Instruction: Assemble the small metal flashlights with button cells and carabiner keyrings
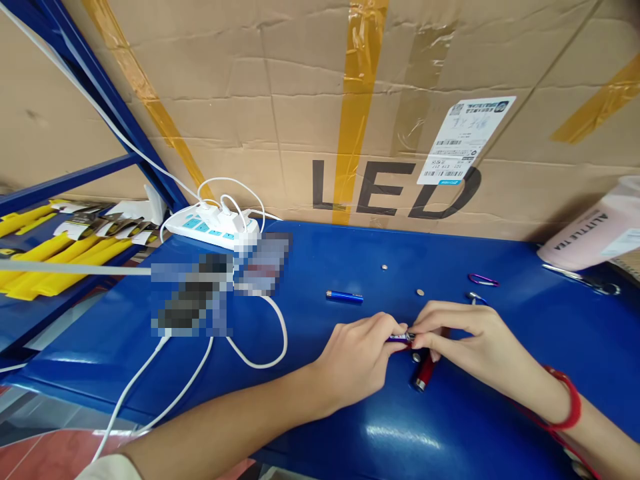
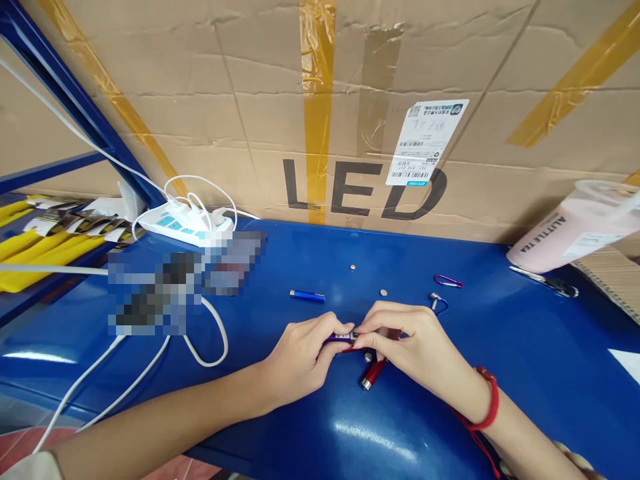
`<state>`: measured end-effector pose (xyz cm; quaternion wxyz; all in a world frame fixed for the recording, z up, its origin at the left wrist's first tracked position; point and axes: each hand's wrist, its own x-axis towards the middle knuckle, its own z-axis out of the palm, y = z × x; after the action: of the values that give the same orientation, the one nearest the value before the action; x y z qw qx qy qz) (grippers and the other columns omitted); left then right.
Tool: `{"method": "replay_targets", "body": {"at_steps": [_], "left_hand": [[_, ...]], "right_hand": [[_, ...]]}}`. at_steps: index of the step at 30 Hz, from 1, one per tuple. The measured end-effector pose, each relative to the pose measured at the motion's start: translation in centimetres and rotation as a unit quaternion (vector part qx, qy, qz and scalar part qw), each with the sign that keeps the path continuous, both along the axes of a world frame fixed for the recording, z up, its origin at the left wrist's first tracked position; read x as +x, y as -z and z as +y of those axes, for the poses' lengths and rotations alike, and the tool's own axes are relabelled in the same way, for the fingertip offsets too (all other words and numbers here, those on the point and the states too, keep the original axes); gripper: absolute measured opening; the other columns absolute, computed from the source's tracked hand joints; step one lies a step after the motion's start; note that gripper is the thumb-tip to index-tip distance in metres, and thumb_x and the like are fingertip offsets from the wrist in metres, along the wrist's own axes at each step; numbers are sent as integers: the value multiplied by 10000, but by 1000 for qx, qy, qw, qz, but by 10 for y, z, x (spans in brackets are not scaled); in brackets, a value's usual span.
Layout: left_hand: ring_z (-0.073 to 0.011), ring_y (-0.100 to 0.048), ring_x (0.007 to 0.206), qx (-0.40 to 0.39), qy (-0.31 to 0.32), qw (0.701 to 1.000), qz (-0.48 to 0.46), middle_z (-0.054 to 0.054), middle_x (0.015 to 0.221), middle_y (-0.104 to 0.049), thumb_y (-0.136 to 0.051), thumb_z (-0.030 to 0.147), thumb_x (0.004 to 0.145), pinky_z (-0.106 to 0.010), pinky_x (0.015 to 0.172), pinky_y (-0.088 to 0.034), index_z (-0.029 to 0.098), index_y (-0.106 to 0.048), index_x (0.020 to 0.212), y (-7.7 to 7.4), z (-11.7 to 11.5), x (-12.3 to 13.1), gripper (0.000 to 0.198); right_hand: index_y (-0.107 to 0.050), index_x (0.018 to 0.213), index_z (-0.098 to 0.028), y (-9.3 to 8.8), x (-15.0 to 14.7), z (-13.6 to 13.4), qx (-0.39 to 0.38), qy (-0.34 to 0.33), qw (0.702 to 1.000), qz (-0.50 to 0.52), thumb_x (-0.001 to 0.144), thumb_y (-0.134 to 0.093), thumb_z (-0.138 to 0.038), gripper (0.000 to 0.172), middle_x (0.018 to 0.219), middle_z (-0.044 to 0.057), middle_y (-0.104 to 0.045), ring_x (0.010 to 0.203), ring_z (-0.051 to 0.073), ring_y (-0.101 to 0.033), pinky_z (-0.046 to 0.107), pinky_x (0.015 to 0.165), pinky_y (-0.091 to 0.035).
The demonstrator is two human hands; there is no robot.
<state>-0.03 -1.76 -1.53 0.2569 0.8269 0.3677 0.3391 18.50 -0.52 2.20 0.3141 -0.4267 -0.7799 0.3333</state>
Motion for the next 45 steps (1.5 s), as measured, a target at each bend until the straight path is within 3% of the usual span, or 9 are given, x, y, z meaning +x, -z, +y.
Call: {"method": "replay_targets", "body": {"at_steps": [5, 10, 18, 25, 28, 31, 37, 42, 45], "left_hand": [[-160, -661, 892, 48, 11, 998, 31, -31, 955, -689, -367, 171, 940, -242, 719, -509, 193, -529, 973, 1, -1, 0, 166], [-172, -650, 768, 98, -5, 993, 63, -37, 859, -671, -337, 174, 948, -256, 619, -495, 172, -535, 990, 2, -2, 1, 202], [-169, -624, 799, 76, -16, 993, 85, -20, 906, -665, -372, 111, 918, -275, 668, -505, 178, -515, 1093, 1, 0, 3, 236], [-166, -631, 792, 96, -35, 992, 71, -20, 868, -676, -377, 143, 917, -262, 651, -500, 184, -572, 1032, -2, 3, 2, 230], [-171, -635, 807, 57, -50, 994, 74, -20, 896, -678, -382, 164, 919, -269, 669, -502, 189, -575, 1015, -7, 3, 3, 217], [-177, -633, 876, 7, -52, 997, 59, -19, 959, -677, -387, 184, 926, -284, 738, -506, 197, -561, 1044, -9, 3, 5, 211], [-168, -617, 953, -39, -81, 996, 4, 0, 1027, -668, -381, 191, 933, -289, 833, -486, 219, -558, 1027, -10, 7, 3, 203], [-171, -612, 918, -10, -84, 996, 5, -7, 993, -669, -359, 182, 936, -294, 811, -482, 213, -564, 1030, -11, 12, -2, 228], [-176, -602, 895, 2, -75, 997, 33, -13, 963, -671, -353, 183, 936, -298, 788, -481, 210, -571, 1016, -12, 15, -4, 234]], "right_hand": [[-645, 544, -175, -2, -2, 1, -75, 16, 997, -2, 728, -672, -449, 331, 548, 16, -588, 405, 107, -557, 204, 416, -467], [-595, 508, -164, -5, -4, 0, -129, 21, 991, 25, 677, -707, -475, 372, 512, -2, -548, 378, 106, -550, 195, 394, -454], [-585, 536, -167, 1, 1, 5, -166, 42, 985, -3, 693, -688, -487, 371, 480, -8, -540, 413, 108, -547, 204, 433, -433], [-554, 565, -170, 4, -1, 4, -198, 44, 979, 8, 668, -649, -594, 446, 378, -21, -508, 355, 111, -508, 213, 399, -394], [-566, 573, -176, 3, -4, 2, -159, 55, 986, 1, 700, -619, -600, 446, 389, -21, -516, 359, 118, -524, 215, 387, -408], [-599, 595, -185, 5, -5, 0, -66, 64, 996, -15, 768, -579, -553, 407, 431, -19, -537, 373, 113, -536, 224, 409, -441], [-693, 809, -195, 12, 3, 1, 144, 115, 983, -14, 769, -658, -411, 222, 751, 22, -650, 424, 72, -534, 224, 449, -475], [-689, 984, -225, 14, 4, 0, 151, 34, 988, 8, 825, -622, -268, 178, 899, 27, -641, 464, 48, -559, 199, 483, -505], [-682, 1026, -228, 14, 3, -1, 147, 28, 989, 0, 832, -613, -225, 206, 920, 26, -631, 486, 46, -569, 186, 484, -506]]}}
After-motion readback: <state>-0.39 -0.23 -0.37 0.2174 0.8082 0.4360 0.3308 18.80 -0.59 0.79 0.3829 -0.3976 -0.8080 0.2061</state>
